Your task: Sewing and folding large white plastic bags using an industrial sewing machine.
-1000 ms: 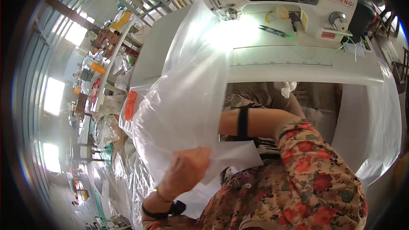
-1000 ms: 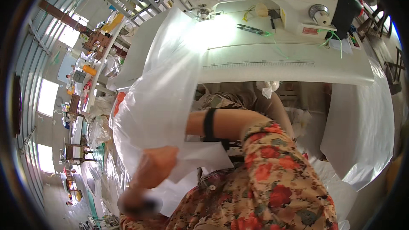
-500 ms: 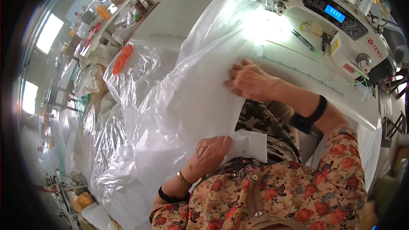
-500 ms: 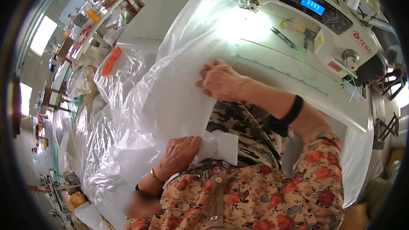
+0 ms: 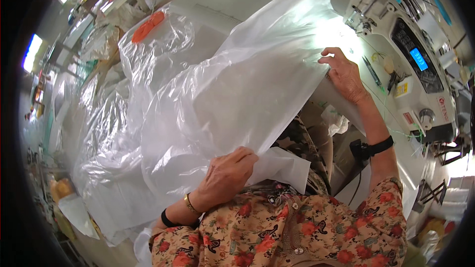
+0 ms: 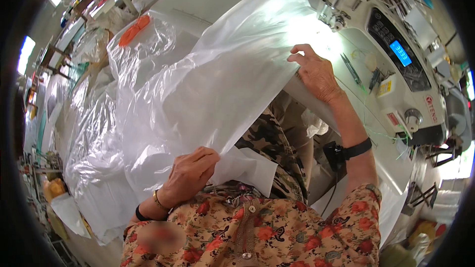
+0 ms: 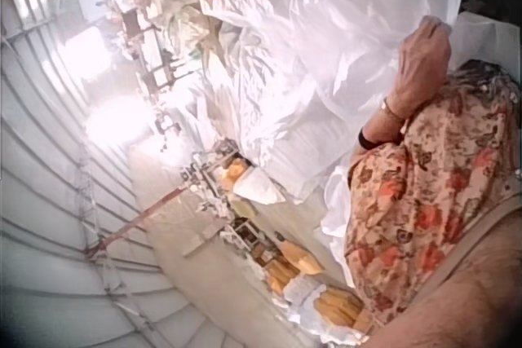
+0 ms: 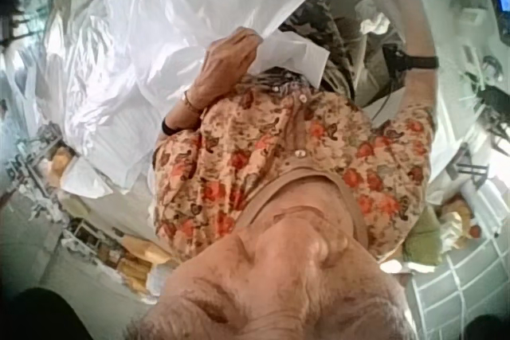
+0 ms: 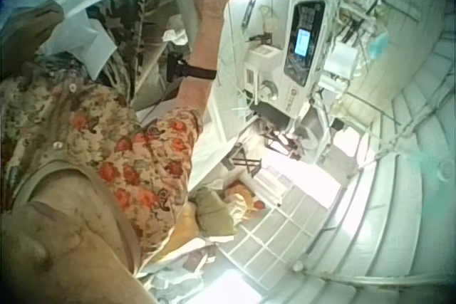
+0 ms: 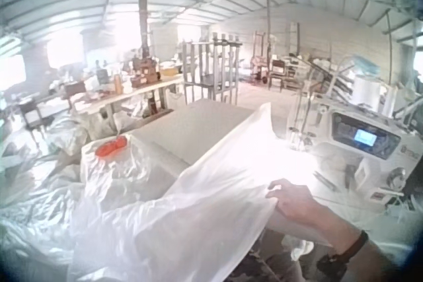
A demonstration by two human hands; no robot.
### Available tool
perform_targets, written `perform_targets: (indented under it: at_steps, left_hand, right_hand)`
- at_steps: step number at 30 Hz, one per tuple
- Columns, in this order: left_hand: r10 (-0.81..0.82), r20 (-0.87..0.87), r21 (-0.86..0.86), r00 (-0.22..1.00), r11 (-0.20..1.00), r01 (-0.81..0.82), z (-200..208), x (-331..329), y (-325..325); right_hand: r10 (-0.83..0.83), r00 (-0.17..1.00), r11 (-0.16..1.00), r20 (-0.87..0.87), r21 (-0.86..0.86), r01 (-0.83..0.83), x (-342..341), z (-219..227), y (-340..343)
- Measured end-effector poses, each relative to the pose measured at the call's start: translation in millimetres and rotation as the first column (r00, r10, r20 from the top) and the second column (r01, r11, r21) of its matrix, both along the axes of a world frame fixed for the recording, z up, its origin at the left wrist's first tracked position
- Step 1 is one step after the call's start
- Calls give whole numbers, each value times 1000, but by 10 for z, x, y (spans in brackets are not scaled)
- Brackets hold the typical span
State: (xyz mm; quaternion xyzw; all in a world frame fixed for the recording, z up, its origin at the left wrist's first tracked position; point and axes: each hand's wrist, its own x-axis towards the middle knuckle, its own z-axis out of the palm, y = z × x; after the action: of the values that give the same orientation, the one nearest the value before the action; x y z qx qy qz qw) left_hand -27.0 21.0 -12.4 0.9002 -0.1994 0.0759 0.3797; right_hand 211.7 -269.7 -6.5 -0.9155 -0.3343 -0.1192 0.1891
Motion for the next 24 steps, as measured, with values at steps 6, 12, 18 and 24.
perform_targets:
  at_steps: [6,12,18,24]
  left_hand:
    - [64,56,-115,996,992,-57,97,-58,29]
    - [-26,95,-36,995,999,30,70,-27,90]
    - [30,40,66,999,997,-33,-31,-80,93]
    - [81,-54,111,995,991,-75,-167,-12,29]
  right_hand:
    - [8,997,998,75,67,-13,221,-51,-98]
    - [9,992,999,122,-52,-3,439,-91,-153]
    - [81,996,995,20,55,-82,549,-109,-154]
    - [48,995,997,87,51,-53,579,-175,-162]
